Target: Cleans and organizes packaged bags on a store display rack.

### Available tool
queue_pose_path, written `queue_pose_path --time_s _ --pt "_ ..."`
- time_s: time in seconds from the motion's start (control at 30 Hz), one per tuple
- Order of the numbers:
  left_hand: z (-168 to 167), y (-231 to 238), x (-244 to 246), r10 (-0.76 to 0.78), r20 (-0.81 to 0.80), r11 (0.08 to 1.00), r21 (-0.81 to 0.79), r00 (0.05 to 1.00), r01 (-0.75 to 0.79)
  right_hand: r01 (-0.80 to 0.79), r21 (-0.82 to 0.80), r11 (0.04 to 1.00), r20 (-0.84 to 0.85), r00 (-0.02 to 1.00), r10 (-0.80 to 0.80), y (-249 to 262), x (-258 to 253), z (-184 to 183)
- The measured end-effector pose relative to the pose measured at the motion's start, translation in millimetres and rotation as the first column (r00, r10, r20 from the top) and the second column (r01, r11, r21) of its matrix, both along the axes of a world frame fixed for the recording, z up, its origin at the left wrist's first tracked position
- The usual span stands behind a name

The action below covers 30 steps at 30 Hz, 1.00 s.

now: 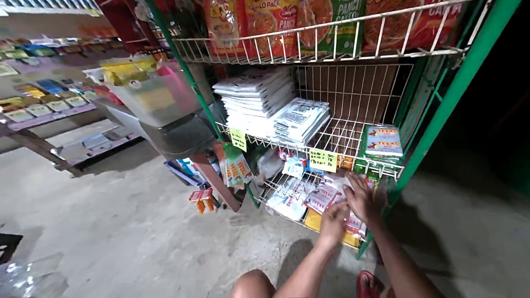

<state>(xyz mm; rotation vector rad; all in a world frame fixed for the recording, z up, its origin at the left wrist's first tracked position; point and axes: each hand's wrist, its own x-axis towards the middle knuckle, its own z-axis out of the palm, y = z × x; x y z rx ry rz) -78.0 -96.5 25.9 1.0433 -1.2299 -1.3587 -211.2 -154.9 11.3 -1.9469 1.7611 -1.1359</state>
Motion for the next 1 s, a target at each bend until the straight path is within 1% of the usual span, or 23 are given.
queue_pose_path --time_s 0.03,0.07,0.1,0.13,0.17,0.23,0.27,0.33,0.37,0.4,0.43,0.47,0.53,0.6,0.7,0.77,0.83,0.9,0.93,0.97,1.0 --pt "-10 -13 10 0.092 0.123 0.993 -0.089 0.988 -0.082 0.030 0.153 0.988 -0.064 0.998 -0.020 2 -7 5" --pt "-20 -29 23 0.176 0.247 0.977 -0.159 0.953 -0.139 0.052 0.293 0.955 -0.128 0.992 -0.015 3 -11 9" --pt "-26 -44 36 0.221 0.373 0.969 -0.191 0.901 -0.159 0.069 0.403 0.913 -0.187 0.982 0.009 4 -12 11" --pt "-26 -56 46 0.199 0.507 0.977 -0.173 0.839 -0.127 0.084 0.473 0.877 -0.235 0.971 0.034 3 -11 12" --pt "-22 -67 52 0.133 0.636 0.990 -0.127 0.760 -0.067 0.098 0.514 0.852 -0.268 0.962 0.051 2 -9 11" --pt "-20 -86 54 -0.016 0.813 0.999 -0.012 0.581 0.044 0.124 0.518 0.847 -0.283 0.959 0.032 0 -6 8" --pt "-23 -95 52 -0.076 0.866 0.995 0.037 0.495 0.088 0.138 0.506 0.852 -0.276 0.961 0.008 0 -5 9" --pt "-30 -109 45 -0.179 0.920 0.979 0.131 0.350 0.156 0.148 0.475 0.868 -0.228 0.973 -0.041 0 -3 17" --pt "-32 -115 42 -0.218 0.931 0.970 0.174 0.292 0.170 0.146 0.431 0.890 -0.183 0.981 -0.072 0 -1 22" --pt "-32 -119 39 -0.245 0.935 0.964 0.206 0.256 0.168 0.142 0.375 0.916 -0.118 0.988 -0.104 1 1 26" --pt "-31 -123 36 -0.269 0.933 0.959 0.235 0.240 0.160 0.139 0.315 0.939 -0.043 0.990 -0.132 1 2 29" --pt "-30 -128 35 -0.287 0.925 0.955 0.256 0.249 0.151 0.145 0.251 0.957 0.045 0.986 -0.161 2 3 30" --pt "-30 -139 34 -0.313 0.900 0.949 0.283 0.304 0.139 0.179 0.144 0.973 0.220 0.953 -0.208 3 4 32" --pt "-31 -152 32 -0.336 0.880 0.942 0.310 0.336 0.129 0.243 0.135 0.960 0.340 0.899 -0.276 5 5 39" --pt "-29 -160 15 -0.319 0.888 0.948 0.300 0.330 0.108 0.308 0.178 0.935 0.428 0.831 -0.355 5 0 48" --pt "-22 -157 6 -0.344 0.884 0.939 0.331 0.316 0.097 0.294 0.188 0.937 0.513 0.784 -0.349 2 -3 46" --pt "-23 -157 6 -0.368 0.877 0.929 0.363 0.308 0.076 0.282 0.186 0.941 0.565 0.753 -0.337 2 -4 46" --pt "-27 -159 13 -0.374 0.865 0.924 0.379 0.335 0.053 0.259 0.173 0.950 0.587 0.747 -0.311 2 -5 46" --pt "-28 -158 17 -0.356 0.859 0.928 0.370 0.369 0.036 0.256 0.154 0.954 0.600 0.743 -0.296 2 -5 45" --pt "-29 -158 22 -0.325 0.841 0.936 0.352 0.433 0.020 0.257 0.136 0.957 0.609 0.740 -0.285 2 -5 44" --pt "-29 -159 28 -0.285 0.798 0.943 0.332 0.532 0.007 0.255 0.128 0.958 0.615 0.738 -0.279 1 -6 44"
